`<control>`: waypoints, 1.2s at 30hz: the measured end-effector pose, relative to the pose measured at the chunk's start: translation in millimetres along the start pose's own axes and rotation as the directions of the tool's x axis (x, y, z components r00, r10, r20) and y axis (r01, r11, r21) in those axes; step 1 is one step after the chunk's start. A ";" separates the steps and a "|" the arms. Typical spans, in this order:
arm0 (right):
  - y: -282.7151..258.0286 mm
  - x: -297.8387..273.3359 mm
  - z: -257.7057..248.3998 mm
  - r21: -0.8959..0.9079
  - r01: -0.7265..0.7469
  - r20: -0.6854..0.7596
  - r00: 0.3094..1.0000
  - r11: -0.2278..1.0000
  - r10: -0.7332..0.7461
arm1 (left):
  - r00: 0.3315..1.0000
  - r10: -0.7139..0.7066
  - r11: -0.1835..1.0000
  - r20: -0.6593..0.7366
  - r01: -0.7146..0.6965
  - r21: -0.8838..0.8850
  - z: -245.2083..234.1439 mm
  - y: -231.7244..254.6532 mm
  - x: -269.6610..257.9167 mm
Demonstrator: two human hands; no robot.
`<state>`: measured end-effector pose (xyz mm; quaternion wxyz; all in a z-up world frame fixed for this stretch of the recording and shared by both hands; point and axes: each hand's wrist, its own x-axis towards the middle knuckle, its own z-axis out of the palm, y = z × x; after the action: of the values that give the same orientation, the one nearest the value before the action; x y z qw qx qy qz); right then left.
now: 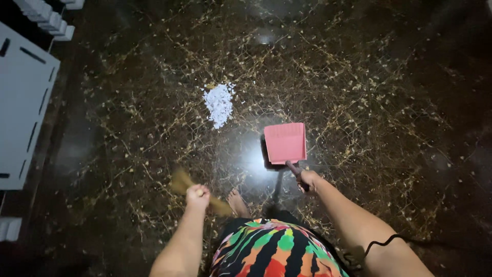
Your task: Sweeping paper scraps from the floor into a dustpan using a small broom.
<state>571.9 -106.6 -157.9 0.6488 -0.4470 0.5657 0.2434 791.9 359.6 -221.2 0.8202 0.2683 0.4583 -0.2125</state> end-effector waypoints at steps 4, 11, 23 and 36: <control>-16.7 4.0 25.0 0.025 0.069 -0.016 0.997 0.997 -0.069 | 0.980 -0.106 0.994 0.167 0.102 0.032 59.2 17.1 22.4; -53.4 -32.6 83.0 -0.034 0.088 -0.112 0.989 0.996 -0.092 | 0.952 -0.193 0.974 0.238 0.155 0.167 118.9 127.9 -30.4; -124.7 -46.0 155.9 0.244 0.120 -0.116 0.989 0.962 -0.094 | 0.995 0.058 0.913 0.080 -0.085 0.400 150.7 276.4 -79.4; -188.7 -11.1 152.7 0.205 0.111 -0.068 0.993 0.972 -0.099 | 0.984 0.177 0.752 -0.022 -0.121 0.648 183.9 211.6 69.3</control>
<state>803.1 -64.8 -95.9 0.6876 -0.4127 0.5820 0.1351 1069.0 397.7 -149.1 0.6733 0.5771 0.3679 -0.2798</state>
